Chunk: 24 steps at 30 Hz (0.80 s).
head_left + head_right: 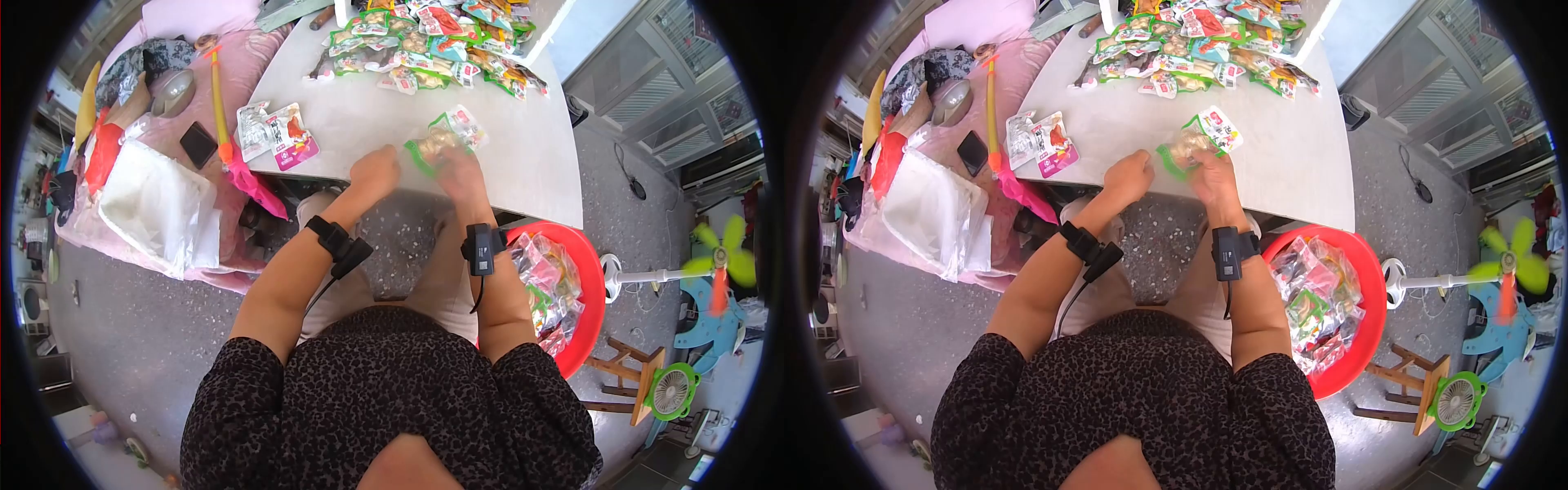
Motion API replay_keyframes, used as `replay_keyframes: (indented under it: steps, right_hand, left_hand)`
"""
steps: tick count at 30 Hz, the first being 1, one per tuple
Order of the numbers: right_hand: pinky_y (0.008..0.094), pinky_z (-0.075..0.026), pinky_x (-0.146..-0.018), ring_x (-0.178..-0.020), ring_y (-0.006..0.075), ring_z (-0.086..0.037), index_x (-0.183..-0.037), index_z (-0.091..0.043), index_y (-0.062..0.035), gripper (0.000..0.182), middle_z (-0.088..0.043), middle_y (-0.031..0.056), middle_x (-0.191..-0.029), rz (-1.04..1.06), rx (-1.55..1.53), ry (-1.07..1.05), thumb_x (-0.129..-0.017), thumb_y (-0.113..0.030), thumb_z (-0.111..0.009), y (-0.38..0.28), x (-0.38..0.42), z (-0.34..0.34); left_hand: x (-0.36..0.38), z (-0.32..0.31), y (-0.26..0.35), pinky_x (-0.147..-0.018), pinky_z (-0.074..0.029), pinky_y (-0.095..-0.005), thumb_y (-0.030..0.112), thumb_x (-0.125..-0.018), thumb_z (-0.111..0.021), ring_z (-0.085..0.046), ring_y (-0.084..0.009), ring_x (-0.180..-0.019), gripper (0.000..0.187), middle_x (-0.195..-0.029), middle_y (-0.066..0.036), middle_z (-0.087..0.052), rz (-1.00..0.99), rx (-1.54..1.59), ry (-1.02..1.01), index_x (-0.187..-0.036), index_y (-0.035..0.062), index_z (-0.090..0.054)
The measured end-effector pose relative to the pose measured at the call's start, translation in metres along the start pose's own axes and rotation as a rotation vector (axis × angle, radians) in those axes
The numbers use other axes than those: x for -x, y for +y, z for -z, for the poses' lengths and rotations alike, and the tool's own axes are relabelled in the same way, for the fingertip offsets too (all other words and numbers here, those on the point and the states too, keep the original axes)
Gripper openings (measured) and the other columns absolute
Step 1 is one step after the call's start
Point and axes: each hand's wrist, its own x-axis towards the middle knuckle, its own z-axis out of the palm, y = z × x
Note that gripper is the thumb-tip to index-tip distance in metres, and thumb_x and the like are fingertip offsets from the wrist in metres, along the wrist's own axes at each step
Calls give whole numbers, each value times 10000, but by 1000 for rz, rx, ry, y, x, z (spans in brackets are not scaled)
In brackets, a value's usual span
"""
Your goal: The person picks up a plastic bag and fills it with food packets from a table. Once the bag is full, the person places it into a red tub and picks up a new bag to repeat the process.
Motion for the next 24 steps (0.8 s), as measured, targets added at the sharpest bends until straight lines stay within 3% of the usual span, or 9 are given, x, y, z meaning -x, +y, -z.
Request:
replay_keyframes:
  steps: [4,7,10,15,19,21,24]
  right_hand:
    - [309,-458,-663,-755,204,-548,-986,-465,9,322,-541,85,-861,106,78,43,-673,83,-477,6,8,-6]
    - [288,-463,-629,-720,186,-557,-956,-483,10,298,-548,78,-841,305,526,87,-671,93,-468,15,8,-7]
    - [274,-463,-604,-707,170,-559,-937,-486,3,283,-552,73,-827,307,637,124,-671,96,-463,16,13,-7]
    - [269,-461,-583,-692,163,-559,-912,-492,-12,252,-552,66,-800,274,533,22,-675,73,-478,14,20,4]
    - [264,-455,-580,-688,154,-554,-905,-499,-9,239,-550,63,-802,228,580,125,-677,59,-487,17,18,3]
    - [257,-449,-576,-680,144,-546,-906,-497,-6,240,-548,60,-797,352,650,79,-673,52,-495,22,11,2]
    - [248,-440,-566,-675,132,-536,-903,-499,-8,231,-544,53,-788,359,644,199,-674,18,-516,33,10,-7]
  left_hand:
    - [2,2,5,-664,-391,-411,172,-744,-399,-523,-334,-768,187,-785,-167,-556,44,74,-14,-838,37,-490]
    - [3,1,9,-672,-392,-402,192,-745,-407,-521,-335,-778,211,-799,-165,-557,89,151,19,-863,42,-496]
    - [1,-1,8,-675,-393,-396,209,-747,-411,-519,-336,-783,220,-795,-166,-557,124,215,63,-866,47,-501]
    - [-1,-1,6,-666,-390,-399,225,-760,-399,-519,-338,-768,214,-770,-166,-555,168,273,81,-844,59,-505]
    - [2,-3,10,-652,-387,-405,228,-771,-390,-517,-342,-748,210,-755,-166,-553,137,253,47,-829,60,-501]
    - [3,-5,10,-645,-386,-410,229,-775,-388,-517,-344,-741,208,-751,-166,-553,113,251,62,-823,58,-498]
    - [4,-9,9,-636,-387,-420,227,-779,-387,-517,-347,-732,207,-747,-169,-553,85,257,98,-814,52,-493]
